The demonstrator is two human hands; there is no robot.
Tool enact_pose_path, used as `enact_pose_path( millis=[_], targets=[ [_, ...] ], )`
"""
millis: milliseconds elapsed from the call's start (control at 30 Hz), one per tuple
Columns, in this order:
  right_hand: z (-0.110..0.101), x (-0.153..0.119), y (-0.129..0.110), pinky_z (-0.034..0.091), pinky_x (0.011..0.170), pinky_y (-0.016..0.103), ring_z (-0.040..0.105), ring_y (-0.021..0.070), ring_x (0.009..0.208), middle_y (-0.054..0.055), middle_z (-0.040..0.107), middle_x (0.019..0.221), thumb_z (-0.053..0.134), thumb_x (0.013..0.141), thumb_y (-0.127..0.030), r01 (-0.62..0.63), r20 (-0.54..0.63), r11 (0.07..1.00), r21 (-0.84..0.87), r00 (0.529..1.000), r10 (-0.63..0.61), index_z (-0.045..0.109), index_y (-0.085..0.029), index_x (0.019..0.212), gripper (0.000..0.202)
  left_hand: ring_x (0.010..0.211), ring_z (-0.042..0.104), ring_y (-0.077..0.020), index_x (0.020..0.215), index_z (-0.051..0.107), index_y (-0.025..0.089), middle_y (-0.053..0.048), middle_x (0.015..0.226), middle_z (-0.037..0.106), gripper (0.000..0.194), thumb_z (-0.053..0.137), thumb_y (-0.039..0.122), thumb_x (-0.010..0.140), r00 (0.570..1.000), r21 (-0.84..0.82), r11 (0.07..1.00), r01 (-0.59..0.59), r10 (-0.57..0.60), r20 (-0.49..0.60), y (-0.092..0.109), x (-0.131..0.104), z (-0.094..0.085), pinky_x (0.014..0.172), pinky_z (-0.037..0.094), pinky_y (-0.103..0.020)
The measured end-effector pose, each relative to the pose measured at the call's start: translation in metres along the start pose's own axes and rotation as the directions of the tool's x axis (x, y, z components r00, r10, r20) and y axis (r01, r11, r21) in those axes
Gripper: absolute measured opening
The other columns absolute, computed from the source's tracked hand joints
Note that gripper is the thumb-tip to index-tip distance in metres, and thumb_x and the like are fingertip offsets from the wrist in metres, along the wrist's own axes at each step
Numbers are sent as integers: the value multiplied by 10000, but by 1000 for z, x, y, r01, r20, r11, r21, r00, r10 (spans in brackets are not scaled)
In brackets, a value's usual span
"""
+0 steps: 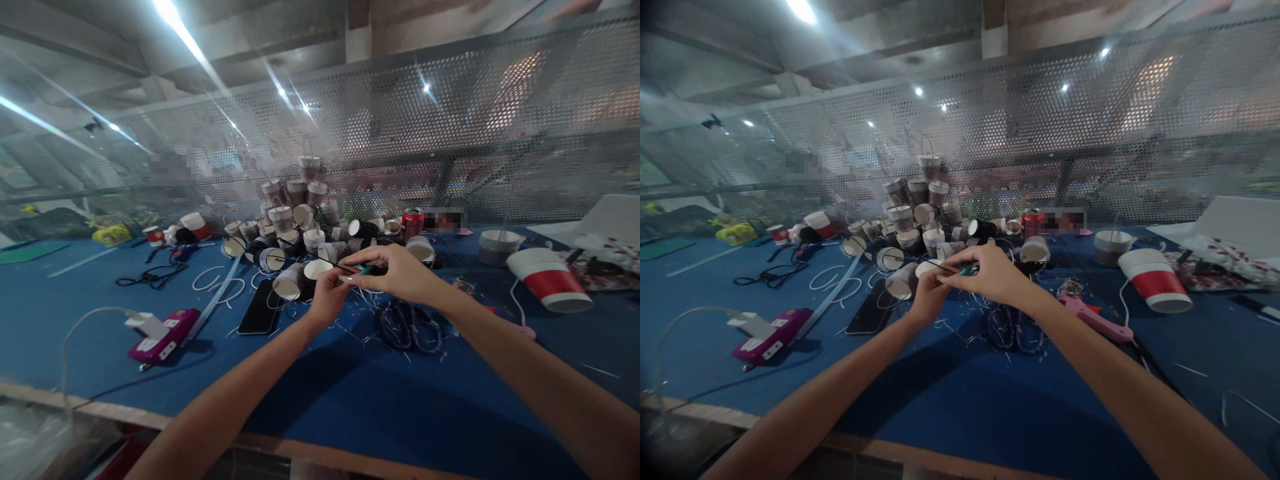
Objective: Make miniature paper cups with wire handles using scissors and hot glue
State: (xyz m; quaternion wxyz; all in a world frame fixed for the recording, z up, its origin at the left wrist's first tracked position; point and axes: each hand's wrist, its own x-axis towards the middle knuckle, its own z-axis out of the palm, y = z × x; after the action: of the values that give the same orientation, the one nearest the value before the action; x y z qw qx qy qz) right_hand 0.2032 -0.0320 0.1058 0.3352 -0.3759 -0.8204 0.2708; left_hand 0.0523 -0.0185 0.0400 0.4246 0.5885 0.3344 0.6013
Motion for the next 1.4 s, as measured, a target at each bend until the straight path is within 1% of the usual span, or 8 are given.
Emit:
enact_pose_path(
  millis=[300,467,600,700,833,1000,1200,1400],
  targets=[
    [17,5,10,507,807,349,634,224,899,56,703,956,722,634,-318,-79,-57,949,304,993,101,728,-219,891,276,610,545,-149,573,653,123,-37,600,626,148,666,255,637,994,127,992,18,-31,104,4,-4,0,599,443,-264],
    [11,7,13,522,597,296,634,178,703,70,707,917,769,554,-345,-265,112,861,435,964,240,728,-205,881,358,624,591,-175,597,699,143,-45,599,650,218,668,345,673,954,115,993,-18,-18,300,5,-2,-1,635,484,-301],
    [8,8,20,514,602,272,628,153,684,59,715,836,763,568,-342,-321,204,810,492,946,251,723,-209,900,361,682,625,-206,697,728,154,-64,696,678,217,723,358,622,935,3,999,40,-38,353,6,-3,0,642,516,-340],
    [10,8,22,516,633,267,634,159,721,59,716,837,779,540,-338,-304,167,804,511,953,254,733,-200,834,328,736,637,-223,707,727,155,-80,762,686,217,734,354,620,927,-18,996,86,-74,367,9,-3,1,679,530,-366],
    [14,8,20,505,550,267,606,140,585,54,701,681,771,539,-400,-267,91,837,477,963,255,736,-180,756,311,729,633,-205,655,718,157,-72,677,673,146,694,298,685,912,60,998,10,-34,410,11,-1,1,735,516,-352],
    [16,7,16,462,435,242,548,109,476,43,671,601,762,538,-423,-253,39,853,456,963,265,734,-177,716,305,645,616,-188,630,704,149,-72,618,656,218,701,364,667,913,63,997,50,-71,401,14,-1,3,684,516,-342],
    [21,7,13,458,456,243,550,114,503,38,644,574,763,531,-409,-257,-47,828,498,946,322,718,-150,687,306,644,614,-167,629,702,150,-69,638,675,243,680,386,684,909,86,996,31,-64,412,13,-1,1,666,509,-310],
    [6,7,10,475,538,243,612,149,649,89,693,838,716,616,-412,-285,63,913,291,958,279,688,-148,947,424,656,625,-175,642,704,146,-62,661,687,209,718,354,638,962,45,996,81,-90,258,9,1,-2,670,500,-299]
  ],
)
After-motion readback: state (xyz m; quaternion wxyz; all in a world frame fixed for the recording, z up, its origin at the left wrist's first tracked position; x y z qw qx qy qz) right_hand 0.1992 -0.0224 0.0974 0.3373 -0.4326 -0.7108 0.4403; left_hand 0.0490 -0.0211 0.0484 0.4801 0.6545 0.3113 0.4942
